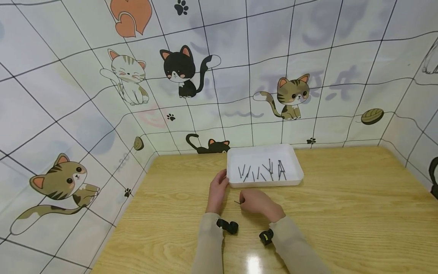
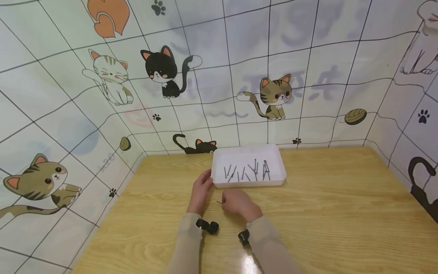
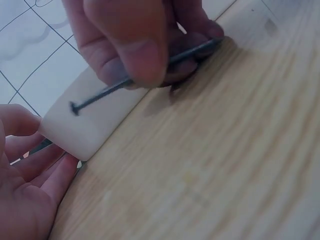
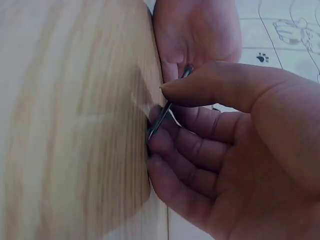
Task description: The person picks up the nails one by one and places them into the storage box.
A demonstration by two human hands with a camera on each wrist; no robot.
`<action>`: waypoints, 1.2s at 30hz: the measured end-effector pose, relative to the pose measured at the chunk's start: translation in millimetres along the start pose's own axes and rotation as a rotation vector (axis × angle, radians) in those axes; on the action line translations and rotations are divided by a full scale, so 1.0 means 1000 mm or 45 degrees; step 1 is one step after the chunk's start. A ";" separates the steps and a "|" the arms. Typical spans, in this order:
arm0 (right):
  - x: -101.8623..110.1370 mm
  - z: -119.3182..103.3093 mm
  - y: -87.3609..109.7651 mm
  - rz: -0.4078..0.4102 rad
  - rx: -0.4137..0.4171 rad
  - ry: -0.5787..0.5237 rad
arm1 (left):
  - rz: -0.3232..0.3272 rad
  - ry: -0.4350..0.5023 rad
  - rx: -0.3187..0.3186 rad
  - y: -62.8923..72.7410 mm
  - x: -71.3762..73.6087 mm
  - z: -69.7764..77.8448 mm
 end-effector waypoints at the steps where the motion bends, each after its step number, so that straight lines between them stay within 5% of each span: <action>1: 0.001 0.002 0.000 0.008 -0.004 -0.022 | 0.001 -0.001 -0.005 0.000 0.000 0.000; 13: 0.013 0.014 0.000 0.039 0.059 -0.468 | -0.043 0.028 -0.022 0.000 -0.001 0.000; 26: 0.030 0.031 0.006 0.279 -0.122 -0.648 | -0.016 0.007 -0.003 -0.002 0.001 -0.003; 32: 0.036 0.042 0.008 0.410 -0.129 -0.677 | -0.053 0.035 -0.013 0.006 0.001 0.010; 36: 0.039 0.047 0.008 0.462 -0.129 -0.674 | -0.047 0.022 -0.016 0.003 0.001 0.006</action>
Point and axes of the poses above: each hand's wrist, its own y-axis away from the middle knuckle, its own x-axis out of the back of the hand, z = x × y, the point moved 5 cm from there along -y, towards the middle knuckle, and after that the axes turned 8 degrees about x, right-handed, at the moved point
